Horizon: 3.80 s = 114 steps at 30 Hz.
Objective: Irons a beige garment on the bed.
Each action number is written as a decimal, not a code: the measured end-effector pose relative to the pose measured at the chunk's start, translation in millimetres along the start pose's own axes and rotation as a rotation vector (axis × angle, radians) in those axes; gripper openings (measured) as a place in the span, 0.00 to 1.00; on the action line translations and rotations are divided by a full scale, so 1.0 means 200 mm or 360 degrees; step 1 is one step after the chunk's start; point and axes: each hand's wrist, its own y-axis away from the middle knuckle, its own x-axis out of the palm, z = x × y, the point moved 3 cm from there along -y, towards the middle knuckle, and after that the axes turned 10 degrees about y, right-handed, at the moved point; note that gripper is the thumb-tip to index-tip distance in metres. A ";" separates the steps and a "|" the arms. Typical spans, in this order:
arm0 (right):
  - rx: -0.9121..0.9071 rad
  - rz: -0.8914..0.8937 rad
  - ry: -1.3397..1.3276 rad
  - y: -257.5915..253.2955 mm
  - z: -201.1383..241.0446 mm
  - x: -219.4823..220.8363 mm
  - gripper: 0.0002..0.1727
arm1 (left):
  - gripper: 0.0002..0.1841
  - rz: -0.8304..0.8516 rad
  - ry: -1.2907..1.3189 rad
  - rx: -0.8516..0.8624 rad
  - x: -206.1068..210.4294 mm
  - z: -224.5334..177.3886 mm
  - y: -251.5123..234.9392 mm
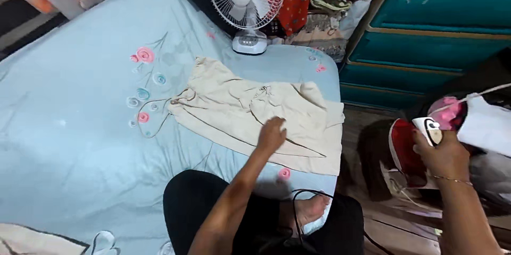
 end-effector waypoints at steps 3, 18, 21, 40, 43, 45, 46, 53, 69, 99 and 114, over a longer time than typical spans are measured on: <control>-0.0010 -0.0047 -0.0089 0.07 -0.14 -0.04 0.35 | 0.36 -0.0378 -0.0038 -0.0362 -0.05 0.08 -0.12; 0.0224 -0.0244 -0.0299 0.38 -0.84 -0.07 0.39 | 0.27 -0.0123 0.1085 0.0020 0.50 -0.81 -0.28; 0.0364 -0.0270 -0.0338 0.43 -0.98 -0.08 0.39 | 0.25 0.0288 0.0796 0.0253 0.82 -1.21 -0.27; 0.0054 0.0010 -0.0179 0.42 -0.79 -0.05 0.33 | 0.30 0.0485 -0.0535 0.0311 0.51 -0.16 0.23; -0.0105 0.0138 -0.0166 0.33 -0.49 -0.05 0.33 | 0.27 0.0514 -0.0514 0.0358 0.47 -0.10 0.28; -0.0166 0.0273 -0.0217 0.28 -0.26 -0.01 0.31 | 0.27 0.0374 -0.0479 0.0419 0.45 -0.08 0.27; -0.0192 0.0340 -0.0249 0.26 -0.15 0.02 0.30 | 0.26 0.0240 -0.0460 0.0453 0.43 -0.06 0.26; -0.0195 0.0803 -0.0272 0.15 0.47 0.50 0.31 | 0.26 -0.0380 -0.0647 0.0589 0.48 0.28 0.20; -0.0142 0.0800 -0.0251 -0.07 0.70 0.66 0.31 | 0.26 -0.0531 -0.0597 0.0644 0.50 0.32 0.18; -0.0488 0.0817 -0.0018 -0.33 1.52 0.89 0.34 | 0.25 -0.0517 -0.0569 0.0538 0.49 0.32 0.17; -0.0652 0.1012 0.0109 0.18 1.31 0.72 0.31 | 0.14 -0.0674 0.0328 0.0435 0.19 0.39 0.26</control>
